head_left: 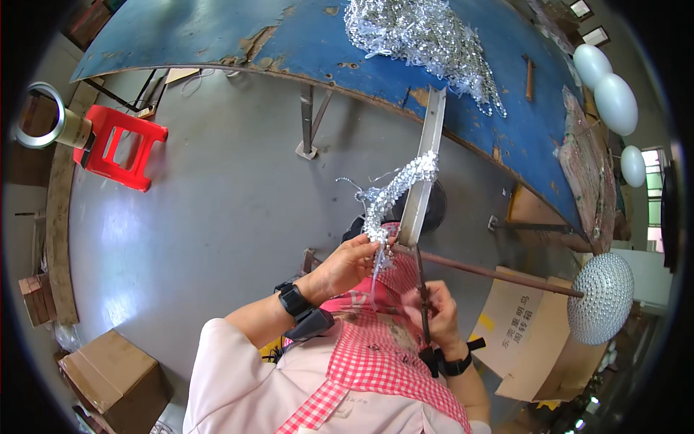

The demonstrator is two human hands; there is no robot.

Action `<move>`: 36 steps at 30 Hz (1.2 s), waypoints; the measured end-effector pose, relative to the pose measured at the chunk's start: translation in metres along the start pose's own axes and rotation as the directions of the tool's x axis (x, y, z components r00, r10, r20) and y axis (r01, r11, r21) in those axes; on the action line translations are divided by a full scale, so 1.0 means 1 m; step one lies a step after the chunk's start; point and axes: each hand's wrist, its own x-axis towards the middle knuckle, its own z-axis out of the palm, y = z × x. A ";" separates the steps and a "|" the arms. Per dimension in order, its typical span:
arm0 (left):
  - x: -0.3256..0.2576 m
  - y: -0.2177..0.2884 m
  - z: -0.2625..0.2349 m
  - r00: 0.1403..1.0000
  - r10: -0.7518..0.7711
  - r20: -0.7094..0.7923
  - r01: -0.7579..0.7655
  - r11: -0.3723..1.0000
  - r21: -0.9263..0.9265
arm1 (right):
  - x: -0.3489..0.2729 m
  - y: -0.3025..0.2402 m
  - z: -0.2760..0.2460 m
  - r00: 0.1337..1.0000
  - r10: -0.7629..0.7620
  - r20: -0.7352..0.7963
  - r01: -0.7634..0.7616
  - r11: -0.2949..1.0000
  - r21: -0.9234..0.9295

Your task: Attaching decorative beaded strands to white spheres and cutting materials with scissors in a factory setting.

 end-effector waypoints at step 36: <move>-0.012 -0.016 0.001 0.996 -0.069 -0.062 0.075 0.992 0.099 | 0.008 -0.051 -0.019 0.997 -0.016 -0.082 0.029 0.988 0.153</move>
